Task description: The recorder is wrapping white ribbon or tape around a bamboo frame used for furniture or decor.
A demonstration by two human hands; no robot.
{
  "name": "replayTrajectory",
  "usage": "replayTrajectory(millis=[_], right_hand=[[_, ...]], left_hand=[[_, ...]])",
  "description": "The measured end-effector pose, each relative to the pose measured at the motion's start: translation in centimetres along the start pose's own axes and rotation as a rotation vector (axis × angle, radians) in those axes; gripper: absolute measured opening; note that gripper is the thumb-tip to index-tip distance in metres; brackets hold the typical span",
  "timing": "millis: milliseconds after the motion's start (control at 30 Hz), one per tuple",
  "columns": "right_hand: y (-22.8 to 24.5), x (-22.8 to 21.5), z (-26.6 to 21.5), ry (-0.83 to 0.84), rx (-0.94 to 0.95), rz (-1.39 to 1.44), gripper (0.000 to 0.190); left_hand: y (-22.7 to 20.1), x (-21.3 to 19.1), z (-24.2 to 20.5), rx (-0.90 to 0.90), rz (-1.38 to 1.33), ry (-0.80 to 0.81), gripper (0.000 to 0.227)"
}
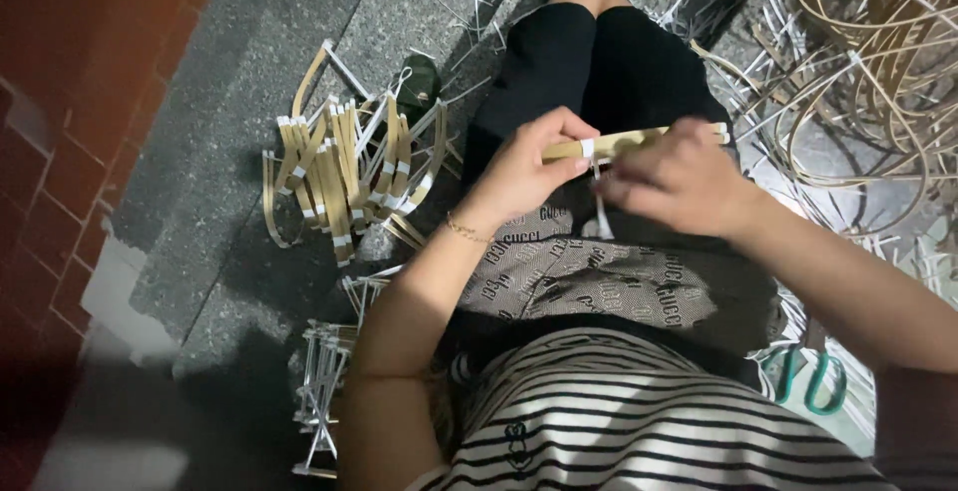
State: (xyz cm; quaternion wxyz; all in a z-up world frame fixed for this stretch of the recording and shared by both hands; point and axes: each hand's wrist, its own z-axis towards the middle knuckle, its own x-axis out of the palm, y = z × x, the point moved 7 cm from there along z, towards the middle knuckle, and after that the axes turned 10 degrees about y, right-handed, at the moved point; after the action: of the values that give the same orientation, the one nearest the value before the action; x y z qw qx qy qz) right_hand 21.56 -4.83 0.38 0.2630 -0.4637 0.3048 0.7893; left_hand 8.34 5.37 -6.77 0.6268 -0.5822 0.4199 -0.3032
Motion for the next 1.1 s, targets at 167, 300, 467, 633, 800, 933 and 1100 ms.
replayTrajectory(millis=[167, 300, 467, 633, 800, 933, 1100], right_hand=[[2.7, -0.2, 0.4, -0.032, -0.218, -0.128, 0.023], [-2.1, 3.2, -1.8, 0.167, 0.413, -0.022, 0.034], [-8.6, 5.2, 2.4, 0.335, 0.857, 0.786, 0.041], [-9.0, 7.1, 1.9, 0.679, 0.926, 0.738, 0.025], [-7.7, 2.2, -1.8, 0.197, 0.728, 0.013, 0.025], [0.0, 0.7, -1.1, 0.052, 0.068, -0.128, 0.027], [1.2, 0.9, -1.0, -0.016, -0.075, -0.014, 0.027]], left_hand=[[1.8, 0.9, 0.2, -0.03, -0.294, 0.066, 0.018], [0.5, 1.0, -0.7, 0.003, -0.145, 0.069, 0.019], [-3.9, 1.2, -2.3, 0.139, 0.427, -0.057, 0.022], [-3.2, 1.1, -2.5, 0.206, 0.326, -0.094, 0.035], [-3.2, -0.4, -1.2, 0.25, 0.328, -0.12, 0.028], [0.4, 0.4, 0.2, -0.008, -0.082, 0.02, 0.024], [0.5, 0.8, 0.2, 0.001, -0.131, 0.036, 0.019]])
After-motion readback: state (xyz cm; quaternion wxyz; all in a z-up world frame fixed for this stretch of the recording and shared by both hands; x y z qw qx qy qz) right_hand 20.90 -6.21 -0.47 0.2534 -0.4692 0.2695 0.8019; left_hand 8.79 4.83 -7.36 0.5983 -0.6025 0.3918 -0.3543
